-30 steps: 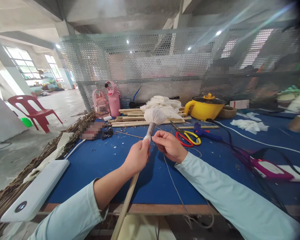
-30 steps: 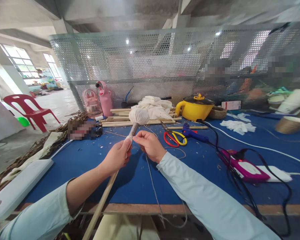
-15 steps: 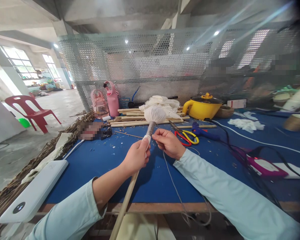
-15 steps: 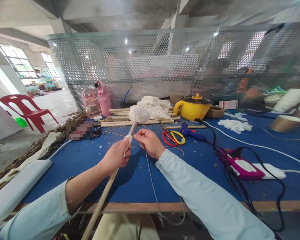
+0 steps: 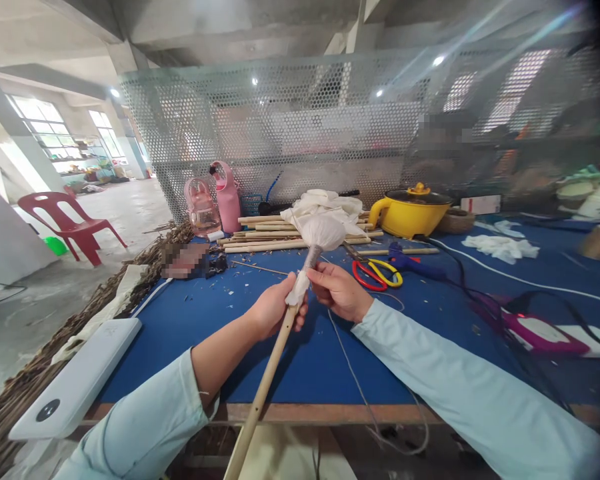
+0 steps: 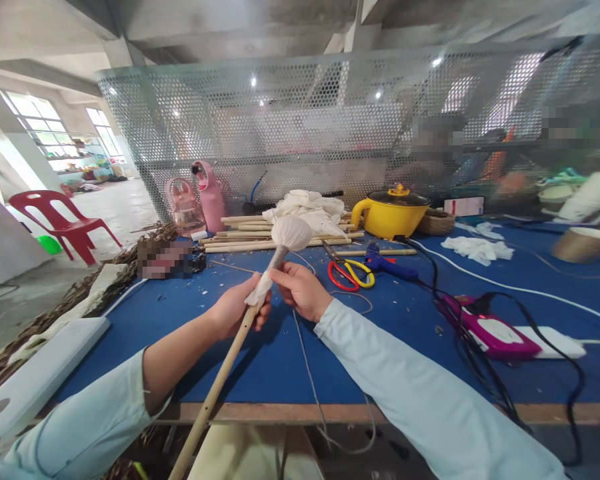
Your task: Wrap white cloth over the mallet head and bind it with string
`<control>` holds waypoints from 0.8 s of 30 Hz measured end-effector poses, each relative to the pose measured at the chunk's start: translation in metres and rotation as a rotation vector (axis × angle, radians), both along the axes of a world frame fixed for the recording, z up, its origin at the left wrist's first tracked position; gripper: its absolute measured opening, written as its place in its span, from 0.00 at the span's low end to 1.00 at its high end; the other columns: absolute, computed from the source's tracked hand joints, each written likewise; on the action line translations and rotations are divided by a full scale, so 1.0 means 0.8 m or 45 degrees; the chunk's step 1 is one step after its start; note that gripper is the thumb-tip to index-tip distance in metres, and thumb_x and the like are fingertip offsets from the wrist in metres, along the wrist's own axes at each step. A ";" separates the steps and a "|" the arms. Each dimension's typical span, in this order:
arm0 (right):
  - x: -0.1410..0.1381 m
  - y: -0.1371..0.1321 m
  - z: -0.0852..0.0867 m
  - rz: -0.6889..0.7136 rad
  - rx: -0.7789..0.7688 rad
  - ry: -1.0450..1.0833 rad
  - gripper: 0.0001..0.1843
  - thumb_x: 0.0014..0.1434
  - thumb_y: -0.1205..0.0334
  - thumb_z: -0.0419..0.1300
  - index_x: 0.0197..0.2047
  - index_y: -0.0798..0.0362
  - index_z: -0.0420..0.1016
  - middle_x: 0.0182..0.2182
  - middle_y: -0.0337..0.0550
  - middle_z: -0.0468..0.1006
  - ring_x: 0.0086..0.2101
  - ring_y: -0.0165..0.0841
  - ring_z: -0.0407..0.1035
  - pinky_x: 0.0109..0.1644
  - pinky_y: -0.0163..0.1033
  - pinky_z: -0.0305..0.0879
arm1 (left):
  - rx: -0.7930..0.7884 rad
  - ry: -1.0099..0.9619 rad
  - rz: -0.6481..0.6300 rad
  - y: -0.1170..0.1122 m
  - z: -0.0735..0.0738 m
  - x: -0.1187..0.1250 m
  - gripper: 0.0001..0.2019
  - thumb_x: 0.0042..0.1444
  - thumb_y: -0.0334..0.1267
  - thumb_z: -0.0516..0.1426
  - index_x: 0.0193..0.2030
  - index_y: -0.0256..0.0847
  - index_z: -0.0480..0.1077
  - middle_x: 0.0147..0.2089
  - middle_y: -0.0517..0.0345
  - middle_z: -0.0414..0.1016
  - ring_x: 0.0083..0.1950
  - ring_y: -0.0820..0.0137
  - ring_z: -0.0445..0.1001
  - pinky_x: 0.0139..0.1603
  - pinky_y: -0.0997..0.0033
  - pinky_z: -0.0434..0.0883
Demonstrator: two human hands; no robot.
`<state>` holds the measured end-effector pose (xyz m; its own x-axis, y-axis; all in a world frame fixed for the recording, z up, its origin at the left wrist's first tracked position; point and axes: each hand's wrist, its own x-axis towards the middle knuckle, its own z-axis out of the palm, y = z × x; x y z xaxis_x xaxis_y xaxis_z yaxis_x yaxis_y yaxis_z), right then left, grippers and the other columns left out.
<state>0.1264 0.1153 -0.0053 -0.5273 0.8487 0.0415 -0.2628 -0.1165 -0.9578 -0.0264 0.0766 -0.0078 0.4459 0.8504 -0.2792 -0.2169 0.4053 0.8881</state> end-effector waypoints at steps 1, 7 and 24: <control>-0.002 0.000 0.000 -0.038 -0.001 -0.021 0.18 0.46 0.53 0.66 0.27 0.54 0.61 0.12 0.25 0.49 0.13 0.20 0.38 0.15 0.31 0.31 | 0.062 0.081 0.142 0.005 -0.003 -0.002 0.24 0.56 0.59 0.43 0.33 0.38 0.62 0.23 0.60 0.66 0.20 0.75 0.66 0.19 0.77 0.64; -0.012 -0.009 0.004 -0.137 0.071 -0.199 0.16 0.46 0.53 0.65 0.26 0.55 0.65 0.11 0.27 0.53 0.12 0.20 0.42 0.15 0.32 0.33 | 0.278 0.101 0.510 0.012 0.004 -0.004 0.22 0.56 0.55 0.48 0.48 0.39 0.59 0.34 0.54 0.72 0.27 0.72 0.72 0.24 0.74 0.68; -0.010 -0.011 0.004 -0.288 0.498 -0.376 0.16 0.53 0.51 0.57 0.25 0.56 0.68 0.19 0.35 0.65 0.22 0.26 0.57 0.26 0.33 0.52 | 0.664 0.669 0.510 -0.026 -0.001 0.016 0.09 0.53 0.42 0.53 0.38 0.39 0.65 0.19 0.66 0.60 0.18 0.79 0.56 0.20 0.80 0.55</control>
<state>0.1188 0.1069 -0.0023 -0.3698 0.8935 0.2548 0.0470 0.2919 -0.9553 -0.0139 0.0560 -0.0088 0.0050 0.9943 0.1064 0.2368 -0.1045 0.9659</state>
